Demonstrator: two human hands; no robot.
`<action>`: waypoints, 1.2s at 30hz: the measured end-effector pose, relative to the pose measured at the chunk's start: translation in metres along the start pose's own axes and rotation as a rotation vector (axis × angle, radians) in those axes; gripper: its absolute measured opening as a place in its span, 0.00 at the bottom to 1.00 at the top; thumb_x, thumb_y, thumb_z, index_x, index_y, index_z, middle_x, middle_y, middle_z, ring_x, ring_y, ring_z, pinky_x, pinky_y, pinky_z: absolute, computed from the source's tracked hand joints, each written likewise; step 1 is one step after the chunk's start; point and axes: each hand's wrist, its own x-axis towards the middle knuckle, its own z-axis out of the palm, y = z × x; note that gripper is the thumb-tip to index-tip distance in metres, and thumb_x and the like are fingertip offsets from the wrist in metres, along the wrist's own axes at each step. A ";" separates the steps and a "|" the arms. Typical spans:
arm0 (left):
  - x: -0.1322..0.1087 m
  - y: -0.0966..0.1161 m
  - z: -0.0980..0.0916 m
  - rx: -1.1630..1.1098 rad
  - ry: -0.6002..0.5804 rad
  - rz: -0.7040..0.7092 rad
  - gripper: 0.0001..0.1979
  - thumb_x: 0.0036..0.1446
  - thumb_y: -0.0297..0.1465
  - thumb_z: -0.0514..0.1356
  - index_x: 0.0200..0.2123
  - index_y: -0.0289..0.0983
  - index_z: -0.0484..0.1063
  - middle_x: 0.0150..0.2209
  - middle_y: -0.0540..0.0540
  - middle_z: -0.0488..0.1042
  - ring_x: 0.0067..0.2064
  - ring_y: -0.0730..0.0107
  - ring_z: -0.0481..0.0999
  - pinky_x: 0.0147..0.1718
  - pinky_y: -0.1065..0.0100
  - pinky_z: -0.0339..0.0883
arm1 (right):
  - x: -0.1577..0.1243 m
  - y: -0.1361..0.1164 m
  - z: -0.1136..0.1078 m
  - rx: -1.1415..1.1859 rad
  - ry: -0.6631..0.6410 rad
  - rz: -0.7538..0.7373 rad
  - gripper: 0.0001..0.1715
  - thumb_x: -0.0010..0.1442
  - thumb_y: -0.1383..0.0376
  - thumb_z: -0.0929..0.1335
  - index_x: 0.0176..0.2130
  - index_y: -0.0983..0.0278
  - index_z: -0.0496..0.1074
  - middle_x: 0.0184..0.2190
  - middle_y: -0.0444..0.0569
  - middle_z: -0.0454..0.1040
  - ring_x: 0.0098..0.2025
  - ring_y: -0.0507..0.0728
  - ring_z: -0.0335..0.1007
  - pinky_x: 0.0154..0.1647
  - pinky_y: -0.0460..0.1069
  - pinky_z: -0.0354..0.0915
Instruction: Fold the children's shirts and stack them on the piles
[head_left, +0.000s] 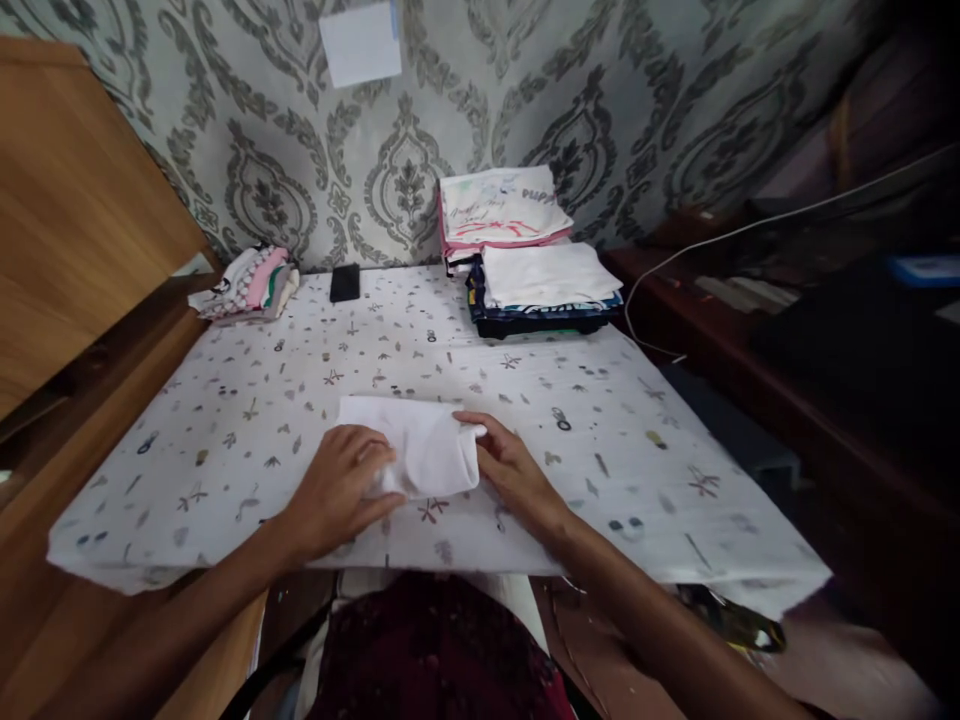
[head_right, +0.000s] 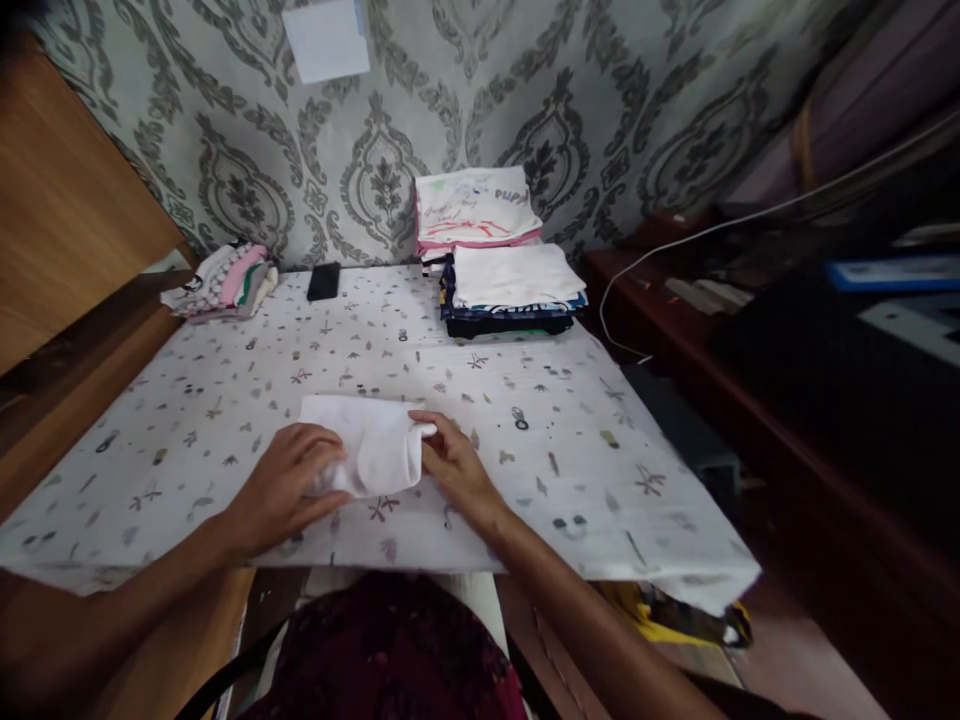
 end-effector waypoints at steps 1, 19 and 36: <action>-0.001 0.007 0.003 0.058 -0.027 0.042 0.10 0.64 0.38 0.60 0.44 0.38 0.71 0.45 0.42 0.75 0.49 0.56 0.71 0.49 0.54 0.63 | 0.000 0.001 0.001 -0.028 -0.002 -0.028 0.26 0.61 0.54 0.71 0.55 0.59 0.70 0.36 0.45 0.77 0.37 0.55 0.73 0.40 0.50 0.71; 0.033 0.023 -0.007 -0.289 -0.060 0.041 0.21 0.67 0.25 0.48 0.61 0.42 0.64 0.57 0.39 0.70 0.59 0.58 0.67 0.57 0.55 0.65 | -0.056 -0.004 0.027 -1.009 0.024 -0.995 0.23 0.68 0.72 0.63 0.58 0.60 0.74 0.41 0.51 0.73 0.36 0.51 0.71 0.34 0.45 0.71; 0.089 -0.008 -0.071 0.522 -0.301 -0.205 0.13 0.63 0.24 0.54 0.47 0.38 0.75 0.39 0.36 0.80 0.45 0.48 0.79 0.48 0.52 0.63 | -0.094 -0.068 -0.013 -0.645 0.255 -0.604 0.18 0.69 0.57 0.66 0.30 0.61 0.75 0.27 0.45 0.72 0.26 0.51 0.68 0.25 0.46 0.68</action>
